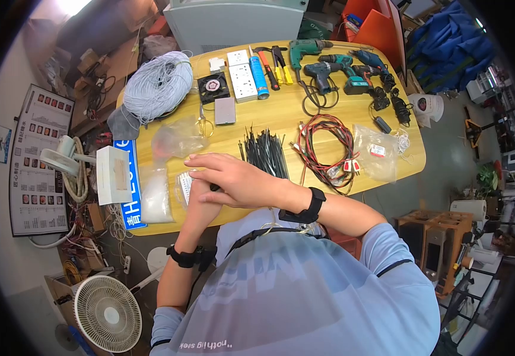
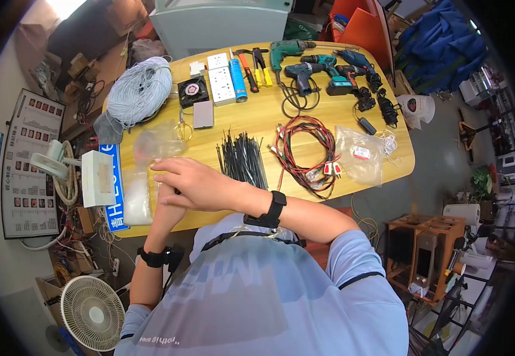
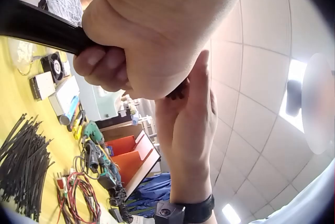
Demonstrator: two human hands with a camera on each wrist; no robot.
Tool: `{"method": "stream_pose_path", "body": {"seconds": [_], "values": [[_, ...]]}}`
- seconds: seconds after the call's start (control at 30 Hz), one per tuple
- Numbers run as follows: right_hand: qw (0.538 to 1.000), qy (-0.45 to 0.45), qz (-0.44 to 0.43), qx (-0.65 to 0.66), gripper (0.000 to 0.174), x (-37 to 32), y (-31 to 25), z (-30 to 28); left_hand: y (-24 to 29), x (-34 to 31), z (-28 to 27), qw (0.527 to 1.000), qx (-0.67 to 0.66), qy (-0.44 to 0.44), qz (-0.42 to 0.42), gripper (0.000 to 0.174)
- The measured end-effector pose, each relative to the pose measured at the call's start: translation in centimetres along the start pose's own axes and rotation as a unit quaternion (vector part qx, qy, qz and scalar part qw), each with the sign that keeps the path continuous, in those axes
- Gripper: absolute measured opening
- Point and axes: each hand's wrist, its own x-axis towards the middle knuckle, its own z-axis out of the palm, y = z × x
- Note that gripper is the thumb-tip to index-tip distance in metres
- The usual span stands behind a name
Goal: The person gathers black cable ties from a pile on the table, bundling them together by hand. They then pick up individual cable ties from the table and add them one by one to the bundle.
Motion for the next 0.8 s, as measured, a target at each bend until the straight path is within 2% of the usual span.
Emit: {"method": "stream_pose_path", "body": {"seconds": [0.03, 0.07, 0.1, 0.13, 0.17, 0.2, 0.23, 0.3, 0.33, 0.37, 0.43, 0.47, 0.53, 0.57, 0.67, 0.73, 0.8], "values": [[1.0, -0.003, 0.005, -0.001, 0.038, -0.4, 0.4, -0.3, -1.1, -0.6, -0.4, 0.992, -0.009, -0.073, -0.103, 0.024], [0.998, 0.017, 0.062, 0.019, 0.037, -1.1, 0.9, -0.9, -3.3, -1.5, -0.3, 0.99, 0.016, -0.086, -0.114, 0.021], [0.991, 0.035, 0.12, 0.04, 0.035, -2.0, 1.4, -1.4, -3.3, -2.1, -0.7, 0.989, 0.01, -0.089, -0.121, 0.021], [0.983, 0.072, 0.168, 0.026, 0.029, -3.0, 2.8, -1.6, -2.9, -2.5, -1.3, 0.985, 0.002, -0.06, -0.163, 0.02], [0.961, 0.078, 0.263, 0.016, 0.024, -4.1, 3.9, -2.1, -2.9, -2.8, -1.7, 0.979, -0.006, -0.029, -0.203, 0.02], [0.932, 0.084, 0.348, 0.061, 0.021, -5.2, 5.0, -2.6, -3.7, -3.5, -2.0, 0.979, -0.023, -0.009, -0.202, 0.027], [0.912, 0.103, 0.391, 0.066, 0.021, -7.6, 7.7, -2.0, -4.4, -4.2, -2.5, 0.978, -0.029, -0.01, -0.207, 0.027], [0.874, 0.042, 0.484, -0.005, 0.021, -13.0, 13.2, -1.2, -5.7, -5.7, -3.4, 0.962, -0.039, 0.009, -0.27, 0.035], [0.865, 0.014, 0.493, -0.087, 0.02, -13.8, 13.3, -1.4, -6.0, -6.5, -3.4, 0.962, -0.059, 0.056, -0.259, 0.04], [0.864, 0.01, 0.494, -0.094, 0.02, -15.2, 14.4, -1.1, -6.4, -7.0, -3.8, 0.961, -0.066, 0.057, -0.261, 0.04], [0.808, -0.022, 0.582, -0.084, 0.023, -19.0, 17.6, 0.8, -6.8, -8.0, -5.2, 0.946, -0.062, 0.064, -0.311, 0.042], [0.807, -0.027, 0.582, -0.089, 0.023, -20.2, 18.6, 1.7, -6.8, -8.4, -5.7, 0.938, -0.073, 0.069, -0.332, 0.042], [0.764, -0.08, 0.607, -0.203, 0.034, -21.2, 19.7, 3.3, -7.8, -9.4, -6.1, 0.93, -0.086, 0.091, -0.346, 0.042], [0.764, -0.082, 0.605, -0.207, 0.034, -21.3, 19.8, 3.8, -8.4, -9.9, -6.5, 0.923, -0.094, 0.11, -0.357, 0.042], [0.7, -0.105, 0.685, -0.173, 0.046, -19.6, 18.9, 4.9, -10.2, -11.2, -7.9, 0.928, -0.079, 0.098, -0.351, 0.04], [0.702, -0.099, 0.682, -0.179, 0.046, -19.8, 19.5, 5.9, -10.7, -11.4, -8.6, 0.933, -0.073, 0.097, -0.339, 0.038], [0.698, -0.089, 0.687, -0.181, 0.044, -19.9, 19.9, 6.7, -10.4, -11.5, -9.5, 0.924, -0.065, 0.082, -0.367, 0.038]]}}
